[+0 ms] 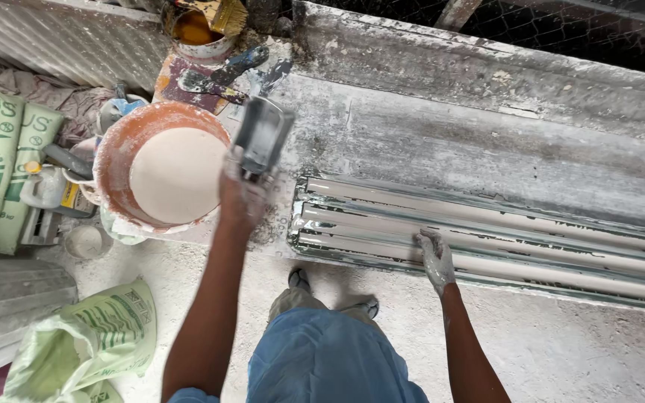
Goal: The person scoops a white paste from a bucket with a trowel and spreads it along the grooves of a long metal frame. They repeatedly smooth the paste with the trowel and their hands to fill the channels.
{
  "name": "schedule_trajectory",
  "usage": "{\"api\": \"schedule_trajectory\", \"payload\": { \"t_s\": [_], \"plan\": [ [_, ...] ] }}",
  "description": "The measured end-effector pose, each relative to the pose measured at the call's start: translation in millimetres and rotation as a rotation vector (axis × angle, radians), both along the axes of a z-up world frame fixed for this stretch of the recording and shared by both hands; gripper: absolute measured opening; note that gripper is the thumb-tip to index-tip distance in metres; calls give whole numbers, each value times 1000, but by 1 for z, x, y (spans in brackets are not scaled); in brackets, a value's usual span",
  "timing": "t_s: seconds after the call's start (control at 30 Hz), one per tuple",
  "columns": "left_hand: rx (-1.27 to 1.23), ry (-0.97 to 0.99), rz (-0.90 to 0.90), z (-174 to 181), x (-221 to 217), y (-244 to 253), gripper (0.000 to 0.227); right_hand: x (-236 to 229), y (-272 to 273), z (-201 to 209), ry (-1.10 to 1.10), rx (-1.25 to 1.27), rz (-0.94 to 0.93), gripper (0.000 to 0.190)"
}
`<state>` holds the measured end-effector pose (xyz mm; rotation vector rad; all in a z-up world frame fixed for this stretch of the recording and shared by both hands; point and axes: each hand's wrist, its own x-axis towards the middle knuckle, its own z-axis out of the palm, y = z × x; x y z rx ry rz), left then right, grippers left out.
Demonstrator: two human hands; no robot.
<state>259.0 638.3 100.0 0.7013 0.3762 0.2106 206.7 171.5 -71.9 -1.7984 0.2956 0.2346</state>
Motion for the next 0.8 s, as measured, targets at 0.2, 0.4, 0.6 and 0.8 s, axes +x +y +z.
{"api": "schedule_trajectory", "payload": {
  "t_s": [0.2,0.4,0.6,0.8],
  "plan": [
    [336,4,151,33,-23,116,51,5,17,-17,-38,104,-19,30],
    [966,201,191,26,-64,147,48,-19,0,-24,-2,20,-257,23],
    [931,122,149,8,-73,125,46,-53,-48,-31,88,-62,-666,27],
    [1537,331,154,-4,-52,146,53,-59,-47,-36,49,-23,-651,23]
  ]
}}
